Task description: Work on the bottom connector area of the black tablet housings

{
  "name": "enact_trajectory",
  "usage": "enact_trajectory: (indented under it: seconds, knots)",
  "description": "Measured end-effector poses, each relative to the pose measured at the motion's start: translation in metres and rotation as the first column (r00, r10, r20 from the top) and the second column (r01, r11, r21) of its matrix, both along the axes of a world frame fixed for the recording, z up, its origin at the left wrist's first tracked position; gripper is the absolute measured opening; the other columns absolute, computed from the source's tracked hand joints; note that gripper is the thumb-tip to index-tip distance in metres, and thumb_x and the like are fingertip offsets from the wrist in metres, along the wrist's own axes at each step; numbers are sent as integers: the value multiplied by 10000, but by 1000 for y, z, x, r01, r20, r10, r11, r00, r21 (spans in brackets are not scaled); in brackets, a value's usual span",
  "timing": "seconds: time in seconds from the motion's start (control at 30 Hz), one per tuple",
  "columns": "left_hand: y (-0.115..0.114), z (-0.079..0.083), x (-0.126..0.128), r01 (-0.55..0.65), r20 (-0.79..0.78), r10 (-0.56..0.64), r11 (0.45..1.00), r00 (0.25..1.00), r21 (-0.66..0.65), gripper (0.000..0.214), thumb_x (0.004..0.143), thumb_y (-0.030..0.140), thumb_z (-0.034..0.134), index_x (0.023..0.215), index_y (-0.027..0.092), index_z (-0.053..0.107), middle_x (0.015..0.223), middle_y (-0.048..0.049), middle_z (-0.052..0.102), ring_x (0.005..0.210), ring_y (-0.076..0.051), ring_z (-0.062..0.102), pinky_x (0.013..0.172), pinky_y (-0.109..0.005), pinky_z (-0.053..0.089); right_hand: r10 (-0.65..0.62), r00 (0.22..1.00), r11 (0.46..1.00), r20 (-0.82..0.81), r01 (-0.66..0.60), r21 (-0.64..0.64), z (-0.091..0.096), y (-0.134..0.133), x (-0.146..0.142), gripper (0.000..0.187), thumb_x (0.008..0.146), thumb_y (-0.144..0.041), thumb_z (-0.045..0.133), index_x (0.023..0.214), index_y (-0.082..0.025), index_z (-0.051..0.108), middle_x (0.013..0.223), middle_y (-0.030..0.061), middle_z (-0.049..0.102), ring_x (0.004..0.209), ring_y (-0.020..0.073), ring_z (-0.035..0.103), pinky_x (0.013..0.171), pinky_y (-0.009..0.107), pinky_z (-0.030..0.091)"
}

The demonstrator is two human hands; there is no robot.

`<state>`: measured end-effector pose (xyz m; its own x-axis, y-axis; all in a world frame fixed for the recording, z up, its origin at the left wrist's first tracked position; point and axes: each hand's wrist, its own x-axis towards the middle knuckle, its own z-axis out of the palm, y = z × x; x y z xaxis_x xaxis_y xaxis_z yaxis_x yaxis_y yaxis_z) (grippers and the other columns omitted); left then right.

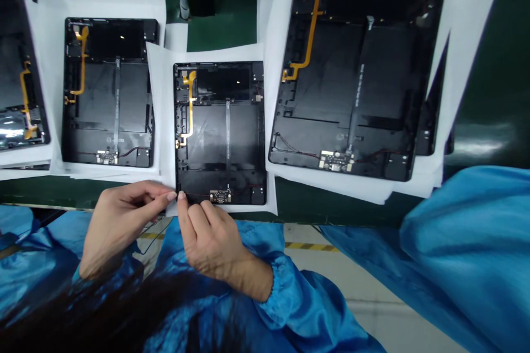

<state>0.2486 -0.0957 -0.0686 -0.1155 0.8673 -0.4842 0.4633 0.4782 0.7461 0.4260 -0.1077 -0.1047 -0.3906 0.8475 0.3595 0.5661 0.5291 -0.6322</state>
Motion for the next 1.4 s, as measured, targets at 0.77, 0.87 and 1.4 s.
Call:
enact_trajectory:
  seconds: [0.77, 0.87, 1.4]
  knots:
    - [-2, -3, -1, 13, -14, -13, 1000, 1000, 13, 315, 799, 482, 728, 820, 170, 769, 639, -1, 657, 521, -67, 508, 484, -131, 383, -11, 946, 946, 325, -96, 311, -5, -4, 2, 322, 857, -99, 604, 1145, 30, 666, 631, -6, 507, 613, 146, 463, 531, 298, 420]
    - [-3, -3, -1, 17, -18, -16, 1000, 1000, 16, 295, 809, 465, 720, 826, 174, 770, 677, -2, 676, 537, -62, 523, 499, -121, 396, 4, 957, 956, 289, -88, 279, -7, -5, 1, 346, 858, -92, 565, 1164, 46, 650, 638, -1, 517, 612, 154, 473, 523, 305, 423]
    - [0, -2, -1, 23, -13, -23, 1000, 1000, -2, 290, 803, 457, 723, 833, 173, 771, 591, 12, 636, 513, -51, 500, 491, -94, 377, 20, 990, 989, 137, -39, 141, -8, -4, 2, 354, 843, -39, 502, 1150, 16, 671, 649, 7, 556, 620, 159, 493, 573, 298, 480]
